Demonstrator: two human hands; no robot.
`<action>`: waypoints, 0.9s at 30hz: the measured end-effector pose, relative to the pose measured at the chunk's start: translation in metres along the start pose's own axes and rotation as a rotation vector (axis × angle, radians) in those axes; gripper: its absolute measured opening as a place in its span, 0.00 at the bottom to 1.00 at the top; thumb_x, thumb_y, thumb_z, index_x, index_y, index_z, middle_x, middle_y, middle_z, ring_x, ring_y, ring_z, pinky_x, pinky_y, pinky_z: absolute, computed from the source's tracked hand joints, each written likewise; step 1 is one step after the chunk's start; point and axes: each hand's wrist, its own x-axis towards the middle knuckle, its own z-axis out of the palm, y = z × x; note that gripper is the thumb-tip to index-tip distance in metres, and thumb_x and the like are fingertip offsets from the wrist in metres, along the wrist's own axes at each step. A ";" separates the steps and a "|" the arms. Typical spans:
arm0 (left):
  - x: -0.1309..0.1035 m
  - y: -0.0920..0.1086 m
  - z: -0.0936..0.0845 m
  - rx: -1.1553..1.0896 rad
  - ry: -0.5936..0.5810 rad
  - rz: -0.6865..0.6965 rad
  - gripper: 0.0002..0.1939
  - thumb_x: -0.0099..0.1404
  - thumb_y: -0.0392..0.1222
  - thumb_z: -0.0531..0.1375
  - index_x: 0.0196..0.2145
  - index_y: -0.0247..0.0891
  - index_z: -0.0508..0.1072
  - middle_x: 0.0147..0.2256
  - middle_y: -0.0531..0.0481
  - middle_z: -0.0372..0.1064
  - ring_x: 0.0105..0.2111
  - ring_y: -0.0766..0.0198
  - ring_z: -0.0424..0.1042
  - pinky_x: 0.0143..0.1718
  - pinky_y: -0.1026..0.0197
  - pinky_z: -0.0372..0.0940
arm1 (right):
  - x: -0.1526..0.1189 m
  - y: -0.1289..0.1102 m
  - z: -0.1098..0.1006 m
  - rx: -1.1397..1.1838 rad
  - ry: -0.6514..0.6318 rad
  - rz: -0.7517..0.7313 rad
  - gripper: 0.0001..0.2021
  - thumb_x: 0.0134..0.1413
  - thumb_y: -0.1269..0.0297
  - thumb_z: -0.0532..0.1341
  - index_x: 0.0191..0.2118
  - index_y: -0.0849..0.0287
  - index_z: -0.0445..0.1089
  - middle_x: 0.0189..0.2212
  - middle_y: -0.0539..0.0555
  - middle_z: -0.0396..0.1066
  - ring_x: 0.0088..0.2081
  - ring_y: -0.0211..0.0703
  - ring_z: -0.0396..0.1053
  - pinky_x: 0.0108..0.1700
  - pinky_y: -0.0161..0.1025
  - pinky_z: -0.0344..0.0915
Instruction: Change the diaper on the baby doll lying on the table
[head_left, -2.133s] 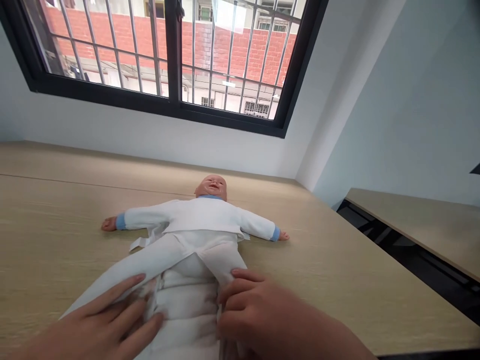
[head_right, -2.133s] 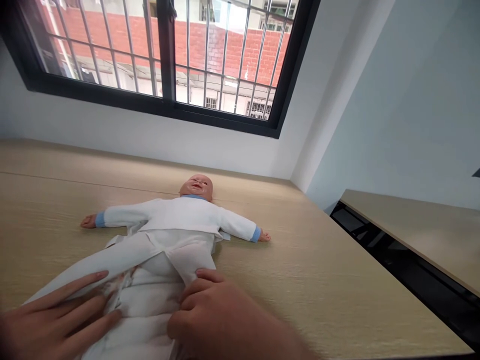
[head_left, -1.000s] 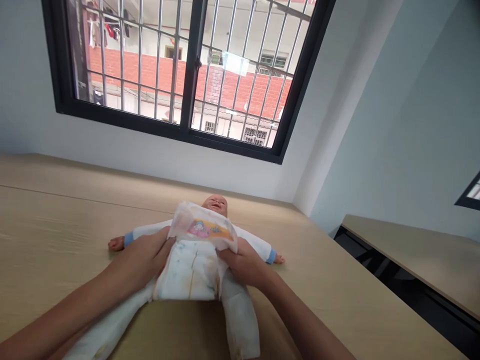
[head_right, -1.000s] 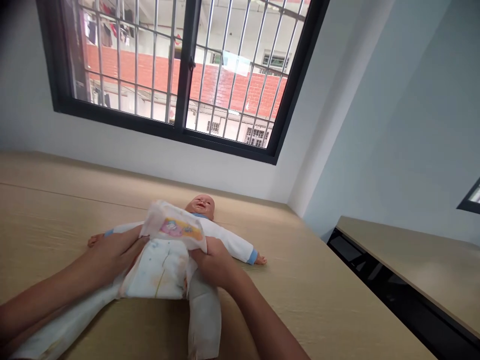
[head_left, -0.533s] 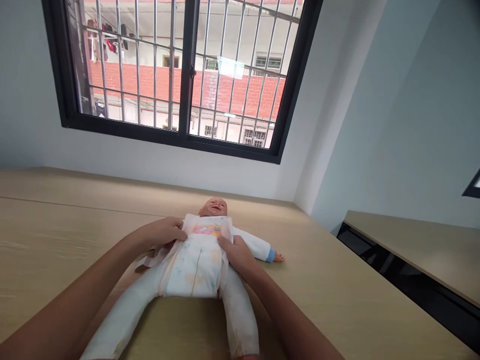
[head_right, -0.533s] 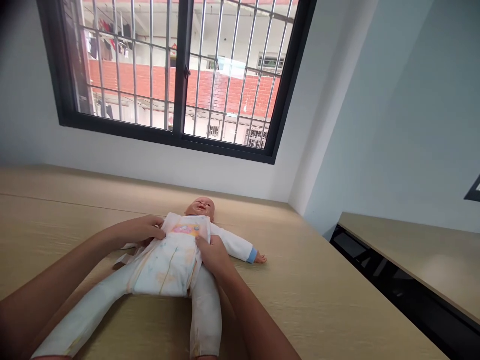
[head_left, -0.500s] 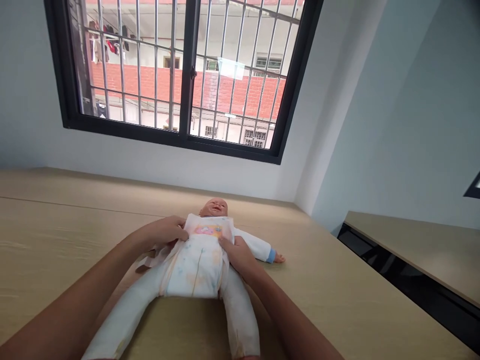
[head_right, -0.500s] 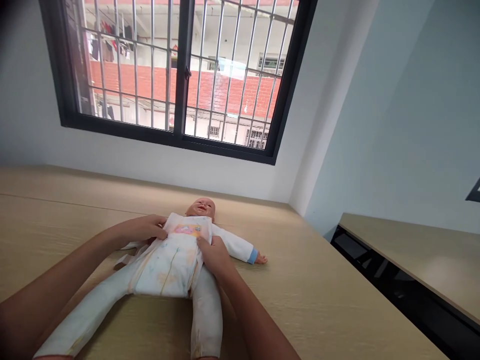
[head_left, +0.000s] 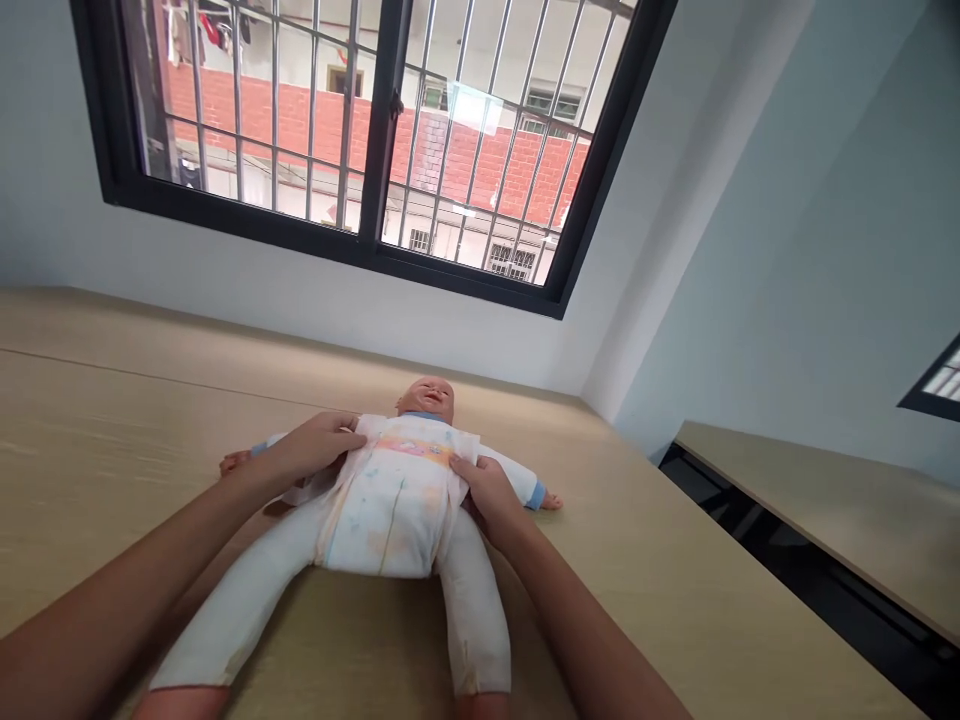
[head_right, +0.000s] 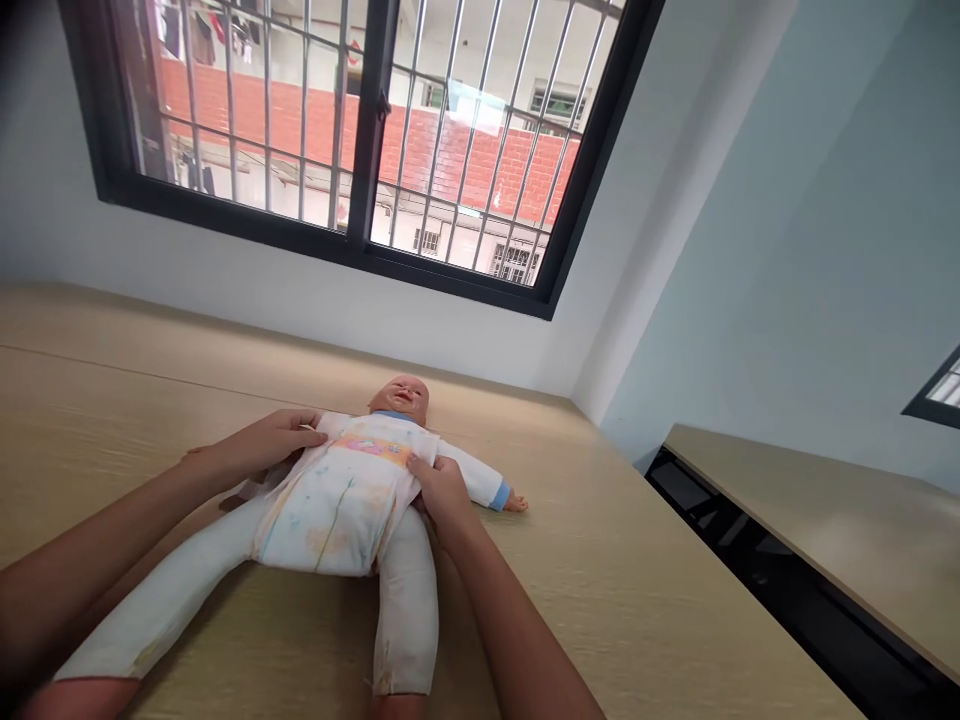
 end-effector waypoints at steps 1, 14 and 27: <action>0.001 0.000 -0.001 0.119 0.097 0.042 0.11 0.54 0.47 0.56 0.32 0.40 0.69 0.24 0.53 0.67 0.26 0.60 0.67 0.26 0.62 0.56 | 0.000 0.000 0.000 0.030 -0.008 0.010 0.12 0.50 0.60 0.63 0.37 0.63 0.72 0.30 0.57 0.76 0.31 0.45 0.73 0.35 0.39 0.69; -0.062 0.082 0.042 0.440 -0.274 0.727 0.18 0.70 0.44 0.48 0.53 0.45 0.70 0.52 0.48 0.70 0.51 0.55 0.67 0.53 0.55 0.60 | -0.007 -0.013 0.001 -0.334 0.091 -0.008 0.11 0.56 0.59 0.61 0.32 0.63 0.70 0.25 0.52 0.70 0.25 0.36 0.65 0.27 0.32 0.62; -0.065 0.075 0.045 0.366 -0.236 0.620 0.20 0.70 0.49 0.51 0.55 0.42 0.68 0.53 0.46 0.69 0.52 0.51 0.66 0.55 0.53 0.58 | -0.014 -0.041 -0.067 -0.966 -0.034 0.028 0.09 0.50 0.69 0.60 0.21 0.62 0.68 0.20 0.52 0.69 0.25 0.38 0.65 0.29 0.33 0.58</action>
